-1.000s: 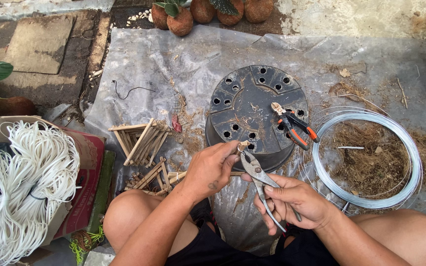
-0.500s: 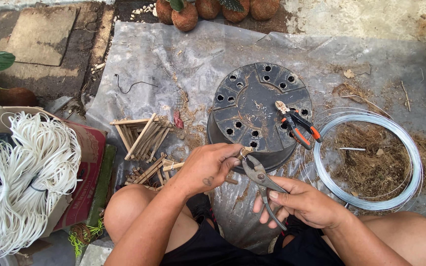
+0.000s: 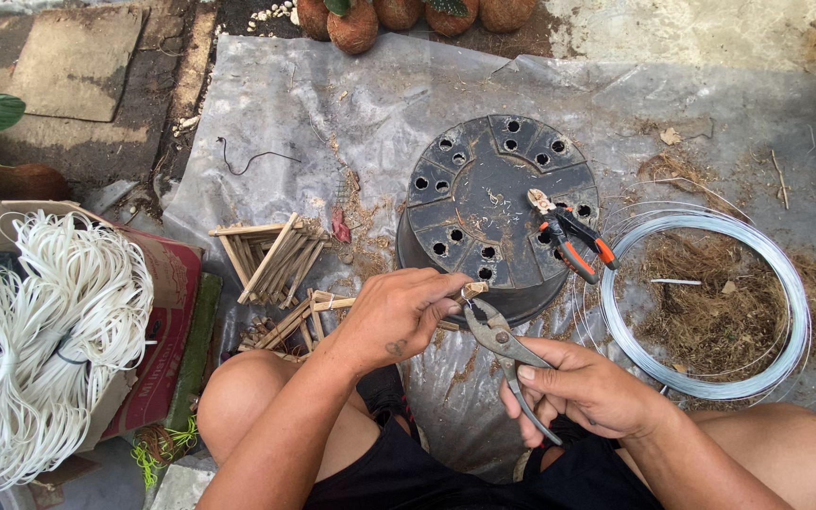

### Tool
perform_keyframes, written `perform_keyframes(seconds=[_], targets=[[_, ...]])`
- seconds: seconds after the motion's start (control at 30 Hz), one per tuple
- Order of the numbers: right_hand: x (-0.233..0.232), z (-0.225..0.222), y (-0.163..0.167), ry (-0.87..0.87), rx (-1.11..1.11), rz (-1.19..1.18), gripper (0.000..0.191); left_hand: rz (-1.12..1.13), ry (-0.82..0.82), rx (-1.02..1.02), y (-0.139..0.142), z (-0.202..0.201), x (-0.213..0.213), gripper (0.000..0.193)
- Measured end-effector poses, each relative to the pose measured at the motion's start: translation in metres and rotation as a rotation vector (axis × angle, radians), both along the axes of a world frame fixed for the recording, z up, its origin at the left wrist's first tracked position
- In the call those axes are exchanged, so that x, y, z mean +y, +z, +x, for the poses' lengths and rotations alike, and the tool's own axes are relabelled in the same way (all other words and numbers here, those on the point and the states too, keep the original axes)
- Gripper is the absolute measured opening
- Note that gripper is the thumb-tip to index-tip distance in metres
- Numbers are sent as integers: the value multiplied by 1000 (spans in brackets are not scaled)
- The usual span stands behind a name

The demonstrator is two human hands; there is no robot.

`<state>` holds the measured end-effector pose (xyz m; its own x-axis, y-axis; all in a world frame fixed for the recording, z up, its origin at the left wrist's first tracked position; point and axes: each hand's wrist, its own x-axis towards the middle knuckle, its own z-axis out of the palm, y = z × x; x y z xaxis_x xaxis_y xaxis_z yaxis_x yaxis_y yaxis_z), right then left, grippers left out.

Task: The person sits on the ground assembling small triangular trellis frames from thin wooden sticks. They align sticks, twist binding wire by hand around the joints, and use pliers and wire cutters to tighten and trim the wire, adding finished frames to a pile.

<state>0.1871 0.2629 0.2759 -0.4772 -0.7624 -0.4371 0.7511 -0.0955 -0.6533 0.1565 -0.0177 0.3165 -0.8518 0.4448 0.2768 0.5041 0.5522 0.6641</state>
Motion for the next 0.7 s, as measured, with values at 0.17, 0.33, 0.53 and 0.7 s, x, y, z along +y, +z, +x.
perform_keyframes(seconds=[0.17,0.33,0.53,0.7], targets=[[-2,2,5,-32,-29,-9,41,-2,10,21,0,1,0,31],[-9,4,14,-25,-23,36,42,-6,17,22,1,2,-1,30],[-12,8,8,-22,90,213,41,-37,50,-11,4,2,1,30],[-18,11,2,-9,662,516,40,-103,74,-12,1,5,2,31]])
